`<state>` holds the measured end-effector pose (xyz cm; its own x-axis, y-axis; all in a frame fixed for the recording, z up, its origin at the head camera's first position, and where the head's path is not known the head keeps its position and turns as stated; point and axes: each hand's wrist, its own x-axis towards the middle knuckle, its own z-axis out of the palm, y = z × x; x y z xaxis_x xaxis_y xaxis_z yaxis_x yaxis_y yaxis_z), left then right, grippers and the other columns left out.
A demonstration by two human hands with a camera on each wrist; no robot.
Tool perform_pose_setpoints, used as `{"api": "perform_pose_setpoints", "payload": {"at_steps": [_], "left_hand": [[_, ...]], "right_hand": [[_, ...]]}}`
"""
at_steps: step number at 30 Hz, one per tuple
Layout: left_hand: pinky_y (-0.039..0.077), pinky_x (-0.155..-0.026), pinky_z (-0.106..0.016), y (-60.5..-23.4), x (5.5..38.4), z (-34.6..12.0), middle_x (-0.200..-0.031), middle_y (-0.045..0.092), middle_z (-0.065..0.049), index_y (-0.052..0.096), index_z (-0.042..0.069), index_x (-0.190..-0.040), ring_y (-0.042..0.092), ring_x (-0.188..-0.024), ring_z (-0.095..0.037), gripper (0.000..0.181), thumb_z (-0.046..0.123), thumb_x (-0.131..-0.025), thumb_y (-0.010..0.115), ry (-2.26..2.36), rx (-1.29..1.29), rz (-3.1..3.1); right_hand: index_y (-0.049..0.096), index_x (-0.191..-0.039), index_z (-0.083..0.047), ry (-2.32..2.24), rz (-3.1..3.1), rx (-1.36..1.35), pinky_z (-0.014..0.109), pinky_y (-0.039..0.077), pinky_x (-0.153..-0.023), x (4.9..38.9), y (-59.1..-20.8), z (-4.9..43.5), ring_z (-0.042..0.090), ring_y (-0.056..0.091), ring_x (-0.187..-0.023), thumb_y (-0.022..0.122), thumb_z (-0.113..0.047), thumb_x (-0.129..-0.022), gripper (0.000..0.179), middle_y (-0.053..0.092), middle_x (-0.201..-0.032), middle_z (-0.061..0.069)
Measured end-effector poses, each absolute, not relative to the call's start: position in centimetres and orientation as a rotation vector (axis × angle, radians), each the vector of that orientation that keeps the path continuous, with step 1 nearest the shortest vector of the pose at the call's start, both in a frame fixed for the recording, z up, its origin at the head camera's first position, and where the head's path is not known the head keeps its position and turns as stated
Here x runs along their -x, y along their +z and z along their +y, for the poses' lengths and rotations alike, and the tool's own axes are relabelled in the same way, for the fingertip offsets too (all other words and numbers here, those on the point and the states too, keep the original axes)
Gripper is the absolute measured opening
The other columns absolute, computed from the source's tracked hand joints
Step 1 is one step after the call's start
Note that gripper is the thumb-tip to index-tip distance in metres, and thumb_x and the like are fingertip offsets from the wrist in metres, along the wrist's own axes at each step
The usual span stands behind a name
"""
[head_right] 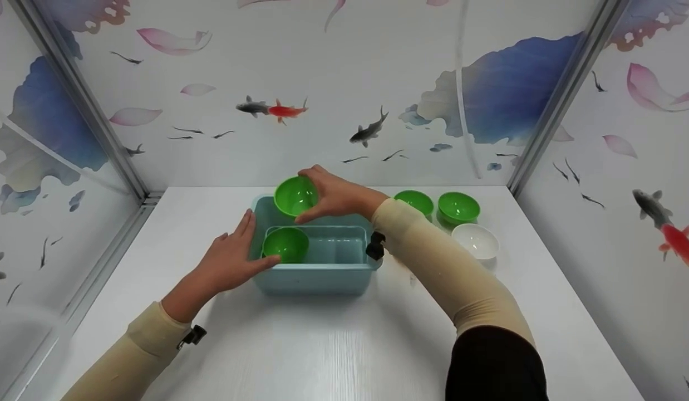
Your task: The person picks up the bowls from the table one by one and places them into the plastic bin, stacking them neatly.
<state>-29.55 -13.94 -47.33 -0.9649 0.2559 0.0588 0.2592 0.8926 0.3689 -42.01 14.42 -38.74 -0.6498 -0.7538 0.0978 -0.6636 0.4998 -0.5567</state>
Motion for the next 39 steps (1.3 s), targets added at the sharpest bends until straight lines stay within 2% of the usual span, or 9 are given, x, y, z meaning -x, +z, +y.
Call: {"api": "perform_pose_setpoints", "payload": {"at_steps": [6, 12, 20, 27, 33, 39], "left_hand": [[0.023, -0.128, -0.071, -47.2, 29.4, -13.9, -0.184, 0.009, -0.02, 0.011, -0.003, -0.175, 0.042, -0.158, -0.047, 0.133, 0.092, -0.093, 0.053, -0.612, 0.413, -3.046], [0.022, -0.129, -0.071, -47.1, 29.4, -13.9, -0.184, 0.008, -0.02, 0.01, -0.003, -0.175, 0.043, -0.157, -0.046, 0.133, 0.092, -0.093, 0.053, -0.612, 0.413, -3.049], [0.023, -0.128, -0.071, -47.1, 29.6, -13.8, -0.184, 0.01, -0.019, 0.01, -0.002, -0.176, 0.044, -0.157, -0.046, 0.131, 0.09, -0.093, 0.056, -0.621, 0.395, -3.04], [0.024, -0.127, -0.072, -47.0, 29.4, -13.9, -0.184, 0.009, -0.02, 0.009, -0.004, -0.175, 0.044, -0.156, -0.047, 0.13, 0.088, -0.095, 0.055, -0.603, 0.4, -3.054], [0.024, -0.127, -0.072, -47.2, 29.6, -13.9, -0.184, 0.009, -0.019, 0.011, -0.003, -0.175, 0.043, -0.157, -0.046, 0.131, 0.091, -0.094, 0.051, -0.588, 0.401, -3.048], [0.022, -0.128, -0.071, -47.2, 29.5, -13.9, -0.185, 0.009, -0.019, 0.01, -0.001, -0.176, 0.043, -0.157, -0.046, 0.131, 0.091, -0.093, 0.053, -0.618, 0.401, -3.046]], "right_hand": [[0.039, -0.168, -0.009, -0.855, 2.567, 1.256, 0.049, 0.051, -0.113, 42.5, -38.9, 13.7, 0.026, 0.058, -0.131, 0.099, -0.039, -0.083, 0.108, 0.052, -0.151, 0.01], [0.041, -0.167, -0.01, -0.832, 2.566, 1.323, 0.048, 0.051, -0.113, 43.6, -39.3, 13.2, 0.024, 0.058, -0.132, 0.098, -0.045, -0.083, 0.107, 0.053, -0.151, 0.009], [0.042, -0.165, -0.008, -0.864, 2.518, 1.365, 0.047, 0.05, -0.114, 44.0, -40.2, 12.4, 0.023, 0.058, -0.131, 0.098, -0.035, -0.084, 0.103, 0.054, -0.149, 0.009], [0.042, -0.166, -0.005, -0.856, 2.498, 1.383, 0.05, 0.05, -0.114, 44.1, -40.9, 11.9, 0.025, 0.058, -0.131, 0.099, -0.042, -0.083, 0.107, 0.055, -0.149, 0.01], [0.043, -0.167, -0.01, -0.822, 2.476, 1.331, 0.046, 0.051, -0.114, 44.1, -42.1, 11.5, 0.021, 0.058, -0.13, 0.098, -0.051, -0.082, 0.109, 0.055, -0.149, 0.006], [0.044, -0.166, -0.009, -0.752, 2.489, 1.338, 0.044, 0.051, -0.113, 44.3, -43.1, 11.1, 0.021, 0.059, -0.129, 0.097, -0.053, -0.082, 0.108, 0.056, -0.147, 0.006]]}}
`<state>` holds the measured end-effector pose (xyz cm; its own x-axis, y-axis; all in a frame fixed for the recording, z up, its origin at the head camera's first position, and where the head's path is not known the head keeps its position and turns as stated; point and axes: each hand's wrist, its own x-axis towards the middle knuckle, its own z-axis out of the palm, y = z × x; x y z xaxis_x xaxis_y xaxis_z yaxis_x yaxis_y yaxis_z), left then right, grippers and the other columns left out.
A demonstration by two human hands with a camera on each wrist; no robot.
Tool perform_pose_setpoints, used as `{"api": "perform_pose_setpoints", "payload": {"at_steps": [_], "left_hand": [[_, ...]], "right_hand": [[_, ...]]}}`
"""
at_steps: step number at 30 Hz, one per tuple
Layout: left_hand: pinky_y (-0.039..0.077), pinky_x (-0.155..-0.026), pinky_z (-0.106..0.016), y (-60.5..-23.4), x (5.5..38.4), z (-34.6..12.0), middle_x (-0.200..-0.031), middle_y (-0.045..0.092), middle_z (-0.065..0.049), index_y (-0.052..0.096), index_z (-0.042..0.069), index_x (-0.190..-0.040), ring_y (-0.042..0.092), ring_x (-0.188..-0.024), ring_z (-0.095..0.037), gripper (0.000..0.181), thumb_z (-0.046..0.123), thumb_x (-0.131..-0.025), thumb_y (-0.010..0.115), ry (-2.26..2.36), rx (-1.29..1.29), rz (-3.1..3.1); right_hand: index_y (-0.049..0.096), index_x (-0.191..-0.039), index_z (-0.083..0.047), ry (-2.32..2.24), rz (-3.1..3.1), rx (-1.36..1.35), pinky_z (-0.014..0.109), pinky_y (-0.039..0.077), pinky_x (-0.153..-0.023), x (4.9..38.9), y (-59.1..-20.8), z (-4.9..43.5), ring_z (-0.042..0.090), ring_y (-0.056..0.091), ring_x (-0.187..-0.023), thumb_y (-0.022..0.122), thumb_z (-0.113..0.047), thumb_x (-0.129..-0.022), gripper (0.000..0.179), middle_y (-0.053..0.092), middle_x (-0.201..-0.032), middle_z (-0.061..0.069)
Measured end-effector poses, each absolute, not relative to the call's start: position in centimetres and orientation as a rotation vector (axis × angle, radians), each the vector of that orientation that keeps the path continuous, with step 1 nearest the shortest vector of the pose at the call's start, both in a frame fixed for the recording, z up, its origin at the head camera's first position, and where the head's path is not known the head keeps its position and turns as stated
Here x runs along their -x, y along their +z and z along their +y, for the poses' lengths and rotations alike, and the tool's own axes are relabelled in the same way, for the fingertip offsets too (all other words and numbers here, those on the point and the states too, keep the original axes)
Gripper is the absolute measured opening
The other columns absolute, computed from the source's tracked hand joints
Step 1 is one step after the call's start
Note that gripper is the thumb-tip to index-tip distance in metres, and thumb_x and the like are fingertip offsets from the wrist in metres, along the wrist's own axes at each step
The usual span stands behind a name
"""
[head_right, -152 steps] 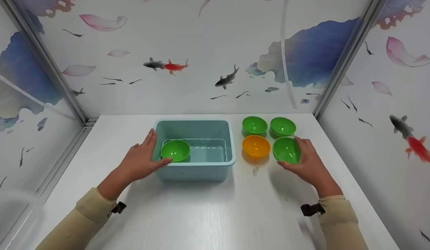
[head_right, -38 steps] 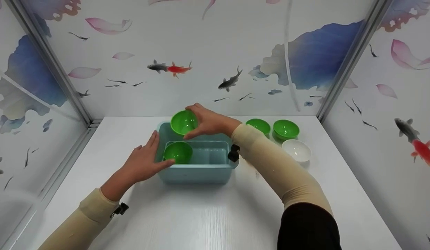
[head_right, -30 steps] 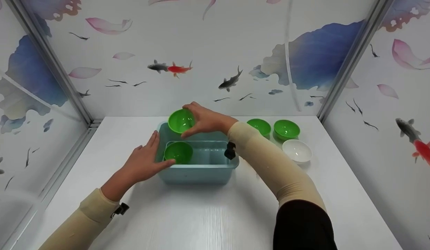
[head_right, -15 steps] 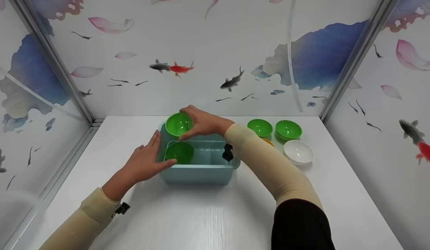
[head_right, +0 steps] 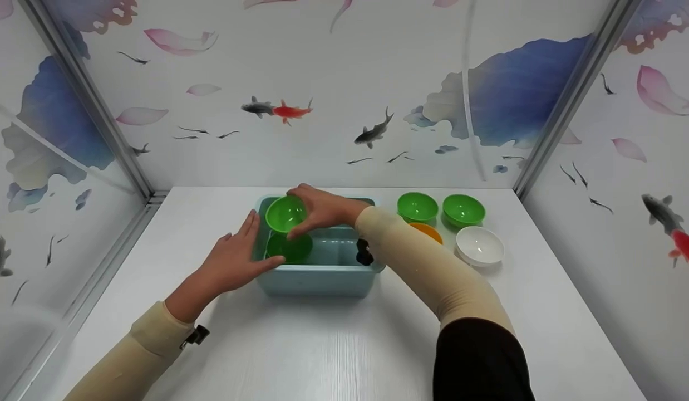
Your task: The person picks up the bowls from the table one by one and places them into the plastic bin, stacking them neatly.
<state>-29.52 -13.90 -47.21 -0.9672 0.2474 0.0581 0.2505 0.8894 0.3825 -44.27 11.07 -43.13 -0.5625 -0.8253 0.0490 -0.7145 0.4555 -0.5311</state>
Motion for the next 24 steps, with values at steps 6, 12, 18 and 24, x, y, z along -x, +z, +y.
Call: {"api": "perform_pose_setpoints", "payload": {"at_steps": [6, 12, 18, 24], "left_hand": [[0.024, -0.128, -0.071, -47.1, 29.6, -13.9, -0.184, 0.01, -0.019, 0.009, -0.001, -0.176, 0.044, -0.156, -0.046, 0.13, 0.09, -0.095, 0.053, -0.607, 0.409, -3.033], [0.024, -0.128, -0.071, -47.2, 29.8, -13.9, -0.185, 0.011, -0.018, 0.01, -0.001, -0.176, 0.041, -0.159, -0.042, 0.126, 0.085, -0.096, 0.057, -0.627, 0.403, -3.022], [0.02, -0.129, -0.069, -47.4, 29.7, -14.0, -0.185, 0.01, -0.017, 0.009, 0.0, -0.176, 0.042, -0.158, -0.043, 0.125, 0.083, -0.097, 0.059, -0.665, 0.38, -3.026], [0.02, -0.129, -0.07, -47.3, 29.5, -13.9, -0.185, 0.01, -0.017, 0.009, 0.0, -0.176, 0.041, -0.159, -0.042, 0.126, 0.084, -0.096, 0.058, -0.676, 0.39, -3.021]], "right_hand": [[0.048, -0.163, -0.008, -0.708, 2.489, 1.383, 0.045, 0.049, -0.114, 44.3, -43.9, 10.3, 0.022, 0.059, -0.13, 0.098, -0.051, -0.082, 0.104, 0.058, -0.145, 0.007], [0.048, -0.163, -0.008, -0.657, 2.452, 1.372, 0.045, 0.05, -0.114, 44.0, -44.4, 9.4, 0.022, 0.059, -0.131, 0.095, -0.055, -0.084, 0.104, 0.057, -0.147, 0.006], [0.046, -0.165, -0.013, -0.645, 2.417, 1.299, 0.046, 0.05, -0.114, 43.9, -45.3, 9.0, 0.019, 0.056, -0.133, 0.093, -0.056, -0.084, 0.103, 0.054, -0.15, 0.001], [0.046, -0.166, -0.012, -0.634, 2.419, 1.28, 0.045, 0.052, -0.113, 43.8, -46.3, 8.8, 0.02, 0.057, -0.132, 0.092, -0.053, -0.085, 0.101, 0.054, -0.15, 0.003]]}}
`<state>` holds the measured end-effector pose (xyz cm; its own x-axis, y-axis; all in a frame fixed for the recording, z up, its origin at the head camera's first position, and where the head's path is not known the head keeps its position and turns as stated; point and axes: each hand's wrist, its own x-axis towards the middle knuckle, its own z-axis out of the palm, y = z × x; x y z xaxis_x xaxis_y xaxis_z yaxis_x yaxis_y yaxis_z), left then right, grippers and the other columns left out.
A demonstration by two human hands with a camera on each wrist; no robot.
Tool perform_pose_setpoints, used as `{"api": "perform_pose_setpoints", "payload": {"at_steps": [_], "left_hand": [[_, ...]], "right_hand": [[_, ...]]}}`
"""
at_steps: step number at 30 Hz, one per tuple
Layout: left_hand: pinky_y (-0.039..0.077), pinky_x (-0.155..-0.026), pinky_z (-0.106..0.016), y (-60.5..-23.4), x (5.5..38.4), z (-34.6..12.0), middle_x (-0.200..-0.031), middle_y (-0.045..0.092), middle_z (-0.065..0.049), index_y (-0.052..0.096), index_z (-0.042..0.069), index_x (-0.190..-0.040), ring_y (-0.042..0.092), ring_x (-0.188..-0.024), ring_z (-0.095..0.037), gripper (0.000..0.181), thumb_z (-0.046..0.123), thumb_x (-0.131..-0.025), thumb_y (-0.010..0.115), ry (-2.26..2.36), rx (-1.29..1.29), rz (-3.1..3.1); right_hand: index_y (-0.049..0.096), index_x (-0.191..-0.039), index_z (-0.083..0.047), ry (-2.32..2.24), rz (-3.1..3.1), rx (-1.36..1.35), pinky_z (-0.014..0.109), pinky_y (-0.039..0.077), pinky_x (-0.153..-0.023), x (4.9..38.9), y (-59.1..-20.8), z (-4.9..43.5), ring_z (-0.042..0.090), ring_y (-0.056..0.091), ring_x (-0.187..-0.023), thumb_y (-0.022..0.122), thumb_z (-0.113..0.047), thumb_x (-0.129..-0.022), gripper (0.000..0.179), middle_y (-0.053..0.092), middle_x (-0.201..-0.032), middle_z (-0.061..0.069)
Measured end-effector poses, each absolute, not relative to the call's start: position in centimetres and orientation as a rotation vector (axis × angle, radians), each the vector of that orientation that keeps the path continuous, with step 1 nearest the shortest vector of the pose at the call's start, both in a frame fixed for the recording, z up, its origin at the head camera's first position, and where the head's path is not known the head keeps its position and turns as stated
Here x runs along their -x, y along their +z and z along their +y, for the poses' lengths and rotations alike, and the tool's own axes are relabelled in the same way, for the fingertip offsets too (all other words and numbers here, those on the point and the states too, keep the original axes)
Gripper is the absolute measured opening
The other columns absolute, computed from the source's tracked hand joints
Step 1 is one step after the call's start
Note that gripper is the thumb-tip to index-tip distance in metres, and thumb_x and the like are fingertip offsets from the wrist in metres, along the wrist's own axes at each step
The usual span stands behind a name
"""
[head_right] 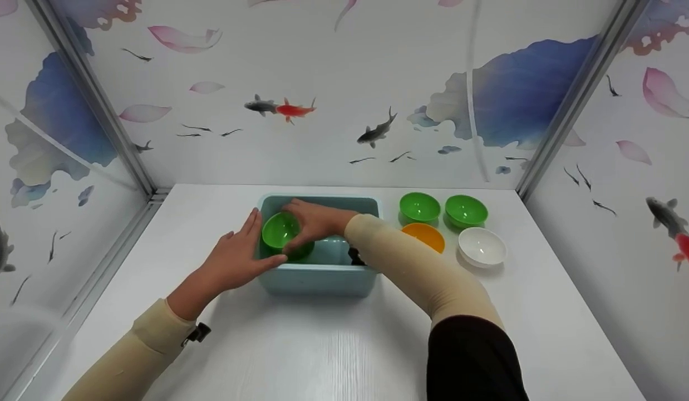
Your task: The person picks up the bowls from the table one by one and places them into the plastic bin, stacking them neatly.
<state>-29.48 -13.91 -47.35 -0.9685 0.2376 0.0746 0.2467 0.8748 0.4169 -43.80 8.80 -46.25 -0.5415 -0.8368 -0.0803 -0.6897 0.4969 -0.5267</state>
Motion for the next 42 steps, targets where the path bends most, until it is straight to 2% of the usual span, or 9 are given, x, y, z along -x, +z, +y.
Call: {"api": "perform_pose_setpoints", "payload": {"at_steps": [10, 24, 31, 39, 42], "left_hand": [[0.021, -0.13, -0.069, -47.1, 29.8, -14.0, -0.185, 0.007, -0.017, 0.007, 0.0, -0.176, 0.031, -0.165, -0.034, 0.129, 0.09, -0.095, 0.053, -0.65, 0.404, -3.024], [0.022, -0.129, -0.069, -47.3, 29.7, -14.0, -0.185, 0.008, -0.017, 0.008, -0.001, -0.175, 0.033, -0.165, -0.034, 0.129, 0.09, -0.095, 0.053, -0.632, 0.412, -3.02], [0.022, -0.129, -0.069, -47.5, 29.6, -13.9, -0.184, 0.01, -0.018, 0.01, -0.001, -0.176, 0.045, -0.157, -0.043, 0.131, 0.092, -0.094, 0.052, -0.642, 0.411, -3.011], [0.024, -0.129, -0.069, -47.7, 29.5, -14.0, -0.184, 0.011, -0.017, 0.011, -0.001, -0.176, 0.045, -0.156, -0.043, 0.129, 0.09, -0.095, 0.052, -0.633, 0.411, -3.007], [0.024, -0.128, -0.069, -47.6, 29.5, -14.0, -0.184, 0.011, -0.018, 0.011, -0.001, -0.176, 0.048, -0.154, -0.044, 0.13, 0.091, -0.094, 0.052, -0.626, 0.413, -3.001]], "right_hand": [[0.039, -0.17, -0.013, -0.472, 2.47, 1.305, 0.046, 0.048, -0.117, 43.9, -46.8, 8.3, 0.02, 0.054, -0.137, 0.086, -0.056, -0.091, 0.101, 0.051, -0.154, 0.005], [0.032, -0.174, -0.014, -0.443, 2.42, 1.315, 0.047, 0.038, -0.126, 44.2, -47.7, 8.6, 0.021, 0.046, -0.15, 0.082, -0.058, -0.096, 0.103, 0.046, -0.165, 0.005], [0.03, -0.175, -0.016, -0.417, 2.403, 1.275, 0.049, 0.037, -0.127, 44.0, -48.2, 8.6, 0.022, 0.045, -0.152, 0.08, -0.063, -0.095, 0.105, 0.044, -0.168, 0.005], [0.024, -0.177, -0.018, -0.342, 2.399, 1.261, 0.049, 0.034, -0.129, 43.7, -48.4, 8.5, 0.021, 0.041, -0.155, 0.073, -0.068, -0.099, 0.105, 0.039, -0.171, 0.003], [0.026, -0.177, -0.017, -0.277, 2.405, 1.262, 0.049, 0.035, -0.128, 43.6, -48.3, 8.4, 0.022, 0.042, -0.155, 0.074, -0.067, -0.099, 0.104, 0.04, -0.17, 0.004]]}}
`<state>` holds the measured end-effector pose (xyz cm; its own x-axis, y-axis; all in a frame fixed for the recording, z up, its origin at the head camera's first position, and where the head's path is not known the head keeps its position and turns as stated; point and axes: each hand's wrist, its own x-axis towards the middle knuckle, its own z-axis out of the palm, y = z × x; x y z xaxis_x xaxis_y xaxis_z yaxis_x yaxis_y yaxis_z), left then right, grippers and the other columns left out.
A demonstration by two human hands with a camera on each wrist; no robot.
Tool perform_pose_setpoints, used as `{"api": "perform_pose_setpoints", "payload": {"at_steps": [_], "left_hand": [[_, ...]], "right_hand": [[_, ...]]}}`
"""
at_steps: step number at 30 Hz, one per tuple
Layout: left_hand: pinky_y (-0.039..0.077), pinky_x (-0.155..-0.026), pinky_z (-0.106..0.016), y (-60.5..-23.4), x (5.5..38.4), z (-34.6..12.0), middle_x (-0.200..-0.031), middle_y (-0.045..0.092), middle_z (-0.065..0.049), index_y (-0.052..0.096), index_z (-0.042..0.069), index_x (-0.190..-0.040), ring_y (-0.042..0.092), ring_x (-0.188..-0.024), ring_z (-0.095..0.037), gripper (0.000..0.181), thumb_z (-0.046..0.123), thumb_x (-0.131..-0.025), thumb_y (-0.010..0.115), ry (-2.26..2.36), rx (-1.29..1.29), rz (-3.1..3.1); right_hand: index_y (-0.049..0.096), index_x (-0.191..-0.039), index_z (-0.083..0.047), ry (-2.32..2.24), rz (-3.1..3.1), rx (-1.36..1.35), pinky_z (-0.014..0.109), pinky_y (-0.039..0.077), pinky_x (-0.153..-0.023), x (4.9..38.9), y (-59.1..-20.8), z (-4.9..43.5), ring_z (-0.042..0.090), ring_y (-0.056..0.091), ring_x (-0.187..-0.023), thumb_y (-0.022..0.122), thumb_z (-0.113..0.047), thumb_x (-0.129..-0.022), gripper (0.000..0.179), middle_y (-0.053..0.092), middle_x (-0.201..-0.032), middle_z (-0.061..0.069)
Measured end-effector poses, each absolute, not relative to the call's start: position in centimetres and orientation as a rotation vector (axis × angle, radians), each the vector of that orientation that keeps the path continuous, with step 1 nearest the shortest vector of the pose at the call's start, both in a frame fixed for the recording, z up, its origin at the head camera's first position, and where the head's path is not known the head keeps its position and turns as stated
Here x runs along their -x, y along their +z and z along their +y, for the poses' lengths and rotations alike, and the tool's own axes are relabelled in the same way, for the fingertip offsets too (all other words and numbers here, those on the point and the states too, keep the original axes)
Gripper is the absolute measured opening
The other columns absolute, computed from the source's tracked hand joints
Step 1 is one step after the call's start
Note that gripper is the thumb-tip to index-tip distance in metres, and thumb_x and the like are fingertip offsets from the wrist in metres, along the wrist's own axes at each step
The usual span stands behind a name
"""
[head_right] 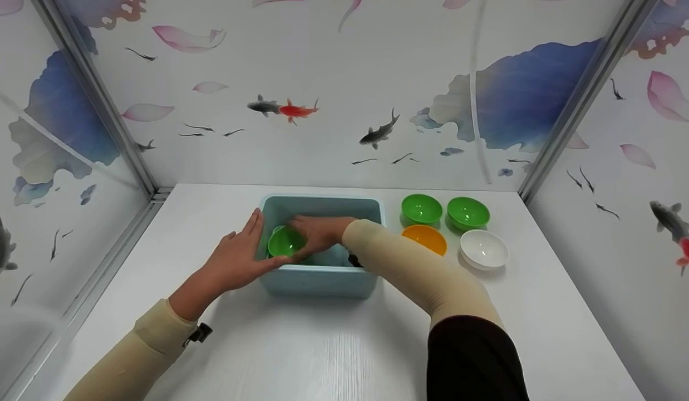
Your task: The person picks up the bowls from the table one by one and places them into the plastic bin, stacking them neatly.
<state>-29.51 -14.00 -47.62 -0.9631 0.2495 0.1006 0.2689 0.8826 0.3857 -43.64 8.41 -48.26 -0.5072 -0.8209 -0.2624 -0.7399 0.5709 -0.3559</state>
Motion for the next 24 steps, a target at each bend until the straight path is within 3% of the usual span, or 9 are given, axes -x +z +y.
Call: {"api": "perform_pose_setpoints", "payload": {"at_steps": [5, 12, 24], "left_hand": [[0.025, -0.128, -0.069, -47.61, 29.53, -14.03, -0.184, 0.011, -0.019, 0.011, -0.002, -0.175, 0.048, -0.154, -0.044, 0.131, 0.093, -0.093, 0.051, -0.625, 0.419, -2.998], [0.023, -0.129, -0.069, -47.52, 29.48, -14.04, -0.185, 0.008, -0.017, 0.008, -0.001, -0.176, 0.037, -0.163, -0.035, 0.132, 0.094, -0.093, 0.05, -0.626, 0.412, -3.028], [0.024, -0.129, -0.069, -47.66, 29.49, -14.06, -0.185, 0.008, -0.017, 0.008, -0.001, -0.175, 0.039, -0.162, -0.035, 0.132, 0.093, -0.093, 0.05, -0.632, 0.42, -3.018]], "right_hand": [[0.03, -0.174, -0.017, -0.164, 2.441, 1.276, 0.047, 0.037, -0.127, 43.73, -48.27, 8.35, 0.022, 0.044, -0.152, 0.08, -0.063, -0.096, 0.104, 0.044, -0.167, 0.004], [0.028, -0.175, -0.011, -0.159, 2.418, 1.279, 0.046, 0.035, -0.128, 43.73, -48.18, 8.25, 0.024, 0.042, -0.155, 0.083, -0.057, -0.097, 0.106, 0.043, -0.169, 0.008], [0.028, -0.175, -0.013, -0.169, 2.437, 1.26, 0.048, 0.039, -0.126, 43.89, -48.42, 8.37, 0.026, 0.045, -0.152, 0.085, -0.061, -0.093, 0.111, 0.043, -0.167, 0.009]]}}
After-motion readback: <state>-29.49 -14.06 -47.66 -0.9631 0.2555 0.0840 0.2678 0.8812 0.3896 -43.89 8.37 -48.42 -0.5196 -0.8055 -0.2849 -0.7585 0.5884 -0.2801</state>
